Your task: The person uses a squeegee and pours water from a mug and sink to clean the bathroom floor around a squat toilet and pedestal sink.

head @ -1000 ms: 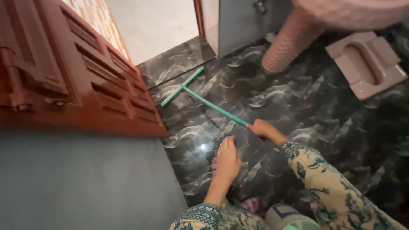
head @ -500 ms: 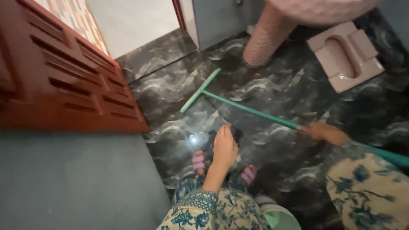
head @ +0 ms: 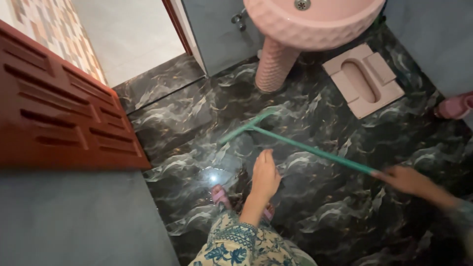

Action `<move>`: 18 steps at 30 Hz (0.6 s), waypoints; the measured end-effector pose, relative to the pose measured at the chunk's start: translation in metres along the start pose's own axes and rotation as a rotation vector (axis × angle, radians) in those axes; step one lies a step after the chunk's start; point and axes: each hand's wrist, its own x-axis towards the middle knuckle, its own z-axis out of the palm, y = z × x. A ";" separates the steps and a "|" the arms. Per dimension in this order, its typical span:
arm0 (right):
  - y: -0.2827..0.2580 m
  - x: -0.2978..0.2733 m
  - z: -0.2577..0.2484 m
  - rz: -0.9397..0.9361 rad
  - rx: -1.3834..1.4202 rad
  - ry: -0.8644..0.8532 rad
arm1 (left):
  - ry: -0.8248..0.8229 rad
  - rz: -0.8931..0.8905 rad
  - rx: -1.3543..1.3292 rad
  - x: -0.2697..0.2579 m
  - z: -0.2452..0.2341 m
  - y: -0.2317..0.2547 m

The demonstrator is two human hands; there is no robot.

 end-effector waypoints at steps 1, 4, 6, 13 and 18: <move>-0.023 0.006 -0.009 0.006 -0.008 -0.001 | 0.001 -0.003 -0.009 0.004 0.001 0.000; -0.102 0.039 -0.032 -0.089 0.019 0.177 | 0.008 -0.043 -0.005 0.010 -0.002 -0.009; -0.156 0.070 -0.051 -0.157 -0.022 0.235 | 0.069 -0.004 0.004 0.013 -0.004 -0.020; -0.323 0.155 -0.153 -0.103 -0.053 0.197 | 0.127 -0.092 0.036 0.038 -0.023 -0.033; -0.320 0.208 -0.148 -0.118 -0.067 0.016 | 0.209 -0.112 0.025 0.056 -0.014 -0.033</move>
